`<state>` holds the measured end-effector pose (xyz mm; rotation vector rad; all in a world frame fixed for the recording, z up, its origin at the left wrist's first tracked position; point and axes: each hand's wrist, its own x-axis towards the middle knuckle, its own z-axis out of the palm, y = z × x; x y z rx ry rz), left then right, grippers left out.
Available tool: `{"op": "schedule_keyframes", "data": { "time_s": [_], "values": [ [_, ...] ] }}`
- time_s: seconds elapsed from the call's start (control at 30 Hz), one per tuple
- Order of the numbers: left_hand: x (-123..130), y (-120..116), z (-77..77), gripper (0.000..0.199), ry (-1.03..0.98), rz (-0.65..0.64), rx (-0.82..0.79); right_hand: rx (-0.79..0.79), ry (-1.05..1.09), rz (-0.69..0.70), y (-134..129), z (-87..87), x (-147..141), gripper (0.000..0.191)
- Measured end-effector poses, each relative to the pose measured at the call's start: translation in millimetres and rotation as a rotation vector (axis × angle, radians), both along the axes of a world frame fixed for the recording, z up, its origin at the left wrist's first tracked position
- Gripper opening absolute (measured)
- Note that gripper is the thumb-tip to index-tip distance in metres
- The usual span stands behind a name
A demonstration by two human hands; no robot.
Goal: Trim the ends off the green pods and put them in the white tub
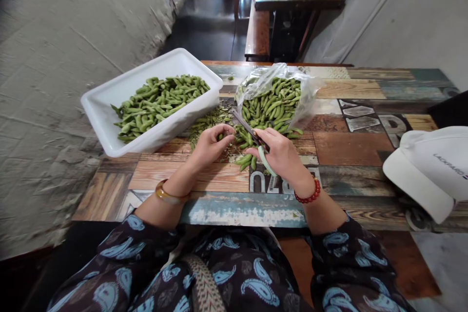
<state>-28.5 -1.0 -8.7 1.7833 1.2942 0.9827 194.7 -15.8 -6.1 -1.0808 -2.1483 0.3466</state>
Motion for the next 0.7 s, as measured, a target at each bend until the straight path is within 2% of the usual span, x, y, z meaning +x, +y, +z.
{"op": "schedule_keyframes", "data": {
  "time_s": [0.13,0.2,0.37,0.5,0.7],
  "values": [
    [0,-6,14.7,0.024,-0.401,-0.049,-0.321,-0.020,0.016,0.013,1,0.2,2,0.047],
    [0,-9,19.0,0.027,-0.522,-0.081,-0.413,-0.042,0.008,0.039,1,0.0,3,0.051],
    [0,-9,19.2,0.032,-0.628,-0.210,-0.453,-0.130,-0.030,0.124,-1,1.1,2,0.055],
    [-1,-7,15.4,0.034,-0.646,-0.195,-0.471,-0.143,-0.035,0.153,-3,4.7,0,0.053],
    [-1,-8,11.2,0.036,-0.641,-0.242,-0.478,-0.142,-0.030,0.170,-4,5.5,-2,0.054]
  ]
}}
